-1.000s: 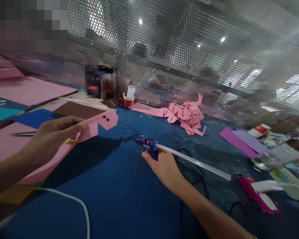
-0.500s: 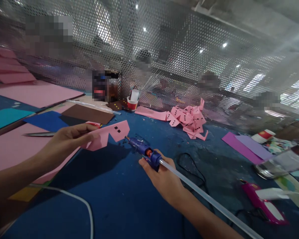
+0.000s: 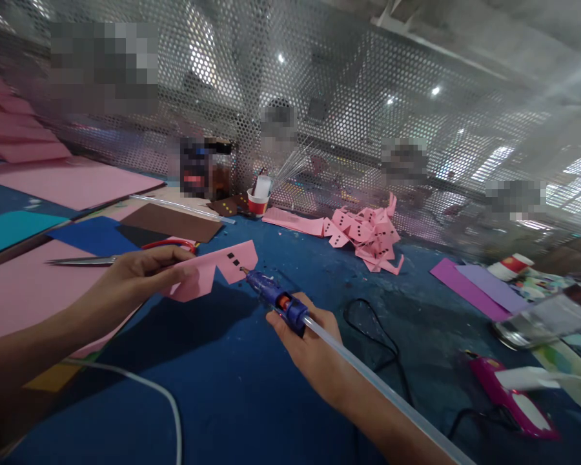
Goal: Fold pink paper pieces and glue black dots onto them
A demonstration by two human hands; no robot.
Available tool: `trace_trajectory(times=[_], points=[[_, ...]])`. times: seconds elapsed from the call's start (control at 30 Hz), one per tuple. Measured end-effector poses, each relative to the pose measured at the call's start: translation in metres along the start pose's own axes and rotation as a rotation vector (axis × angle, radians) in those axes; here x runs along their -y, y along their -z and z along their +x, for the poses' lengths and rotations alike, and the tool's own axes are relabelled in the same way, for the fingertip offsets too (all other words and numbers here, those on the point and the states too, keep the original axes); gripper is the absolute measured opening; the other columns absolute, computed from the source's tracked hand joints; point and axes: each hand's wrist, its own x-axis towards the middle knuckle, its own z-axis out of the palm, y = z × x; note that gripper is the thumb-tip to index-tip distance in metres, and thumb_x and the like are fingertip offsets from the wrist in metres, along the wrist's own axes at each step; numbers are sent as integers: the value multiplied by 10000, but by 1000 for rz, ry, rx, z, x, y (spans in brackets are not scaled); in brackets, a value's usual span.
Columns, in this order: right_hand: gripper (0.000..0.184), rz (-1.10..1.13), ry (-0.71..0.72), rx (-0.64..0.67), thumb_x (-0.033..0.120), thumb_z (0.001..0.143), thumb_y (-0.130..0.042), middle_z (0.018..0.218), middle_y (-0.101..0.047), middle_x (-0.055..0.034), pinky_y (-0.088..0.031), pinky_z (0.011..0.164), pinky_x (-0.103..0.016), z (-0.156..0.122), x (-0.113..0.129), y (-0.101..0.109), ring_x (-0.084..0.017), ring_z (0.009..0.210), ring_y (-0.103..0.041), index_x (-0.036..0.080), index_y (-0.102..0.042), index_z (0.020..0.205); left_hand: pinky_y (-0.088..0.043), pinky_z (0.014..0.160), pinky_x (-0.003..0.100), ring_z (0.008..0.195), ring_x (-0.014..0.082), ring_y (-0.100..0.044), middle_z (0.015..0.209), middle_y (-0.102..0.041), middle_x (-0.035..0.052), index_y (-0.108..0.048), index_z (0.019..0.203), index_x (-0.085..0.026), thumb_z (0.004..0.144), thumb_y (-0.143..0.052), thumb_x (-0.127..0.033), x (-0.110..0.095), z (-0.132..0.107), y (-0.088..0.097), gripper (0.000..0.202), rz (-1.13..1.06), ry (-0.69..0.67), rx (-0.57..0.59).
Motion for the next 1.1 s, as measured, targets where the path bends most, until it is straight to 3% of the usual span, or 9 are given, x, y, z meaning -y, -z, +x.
trace_trajectory(times=[1.1], points=[[295,77,42,34,476,910,-609,613,-475,48,-354,480,-200,-2,9,1,-95,533,-420,192,-614,831,-345,607,221,694,126,-492,784,-578,-25,-678,796,-195,876,-616,-421,-4,0,0,248,-36,-40,19]])
